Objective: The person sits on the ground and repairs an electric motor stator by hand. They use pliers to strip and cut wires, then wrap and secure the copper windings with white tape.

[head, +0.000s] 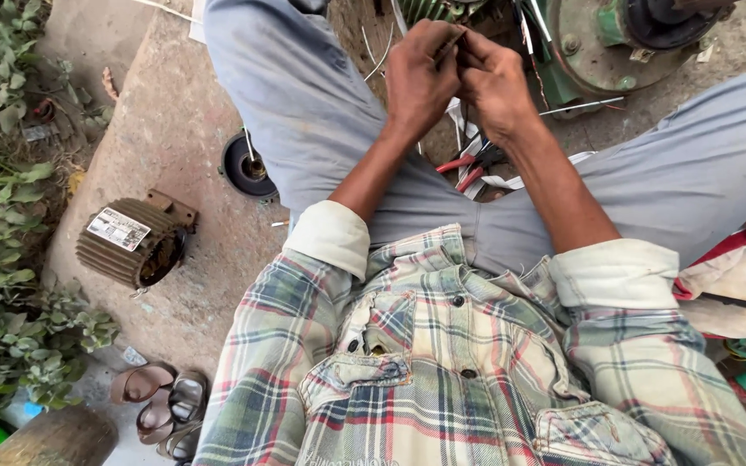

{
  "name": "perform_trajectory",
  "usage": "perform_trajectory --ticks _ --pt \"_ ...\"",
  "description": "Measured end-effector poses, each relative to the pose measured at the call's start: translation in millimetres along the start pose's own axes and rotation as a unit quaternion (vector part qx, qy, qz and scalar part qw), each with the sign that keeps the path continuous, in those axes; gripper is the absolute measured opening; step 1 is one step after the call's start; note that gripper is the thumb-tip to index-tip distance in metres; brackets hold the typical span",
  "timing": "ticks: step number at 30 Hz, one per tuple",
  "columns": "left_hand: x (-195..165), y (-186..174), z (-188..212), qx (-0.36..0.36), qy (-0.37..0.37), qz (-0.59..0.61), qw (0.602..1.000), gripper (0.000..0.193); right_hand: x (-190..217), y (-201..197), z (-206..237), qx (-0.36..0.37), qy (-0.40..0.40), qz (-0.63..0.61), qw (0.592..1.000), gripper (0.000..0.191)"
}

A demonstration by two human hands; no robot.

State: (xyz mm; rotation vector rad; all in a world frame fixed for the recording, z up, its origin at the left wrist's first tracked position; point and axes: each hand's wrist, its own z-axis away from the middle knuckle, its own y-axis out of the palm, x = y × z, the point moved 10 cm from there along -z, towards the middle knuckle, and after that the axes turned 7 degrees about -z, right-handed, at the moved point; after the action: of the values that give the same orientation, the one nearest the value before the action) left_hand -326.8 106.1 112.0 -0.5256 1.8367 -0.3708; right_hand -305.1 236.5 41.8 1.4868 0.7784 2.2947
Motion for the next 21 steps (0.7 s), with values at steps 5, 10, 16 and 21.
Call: perform_trajectory --ticks 5,10,16,21 --pt "-1.1 7.5 12.3 0.078 -0.02 0.01 0.997 0.013 2.4 -14.8 14.7 -0.048 0.013 0.172 0.984 0.057" --pt "-3.0 -3.9 -6.1 0.002 -0.022 0.028 0.999 0.017 12.3 -3.6 3.1 -0.022 -0.015 0.087 0.996 0.057" --pt "-5.6 8.9 6.4 0.092 -0.038 0.032 0.994 0.016 15.0 0.2 13.8 -0.021 0.009 0.121 0.992 0.058" --pt "-4.4 -5.1 -2.9 0.0 -0.029 0.065 0.997 0.02 17.2 -8.9 1.7 -0.047 -0.022 0.099 0.994 0.058"
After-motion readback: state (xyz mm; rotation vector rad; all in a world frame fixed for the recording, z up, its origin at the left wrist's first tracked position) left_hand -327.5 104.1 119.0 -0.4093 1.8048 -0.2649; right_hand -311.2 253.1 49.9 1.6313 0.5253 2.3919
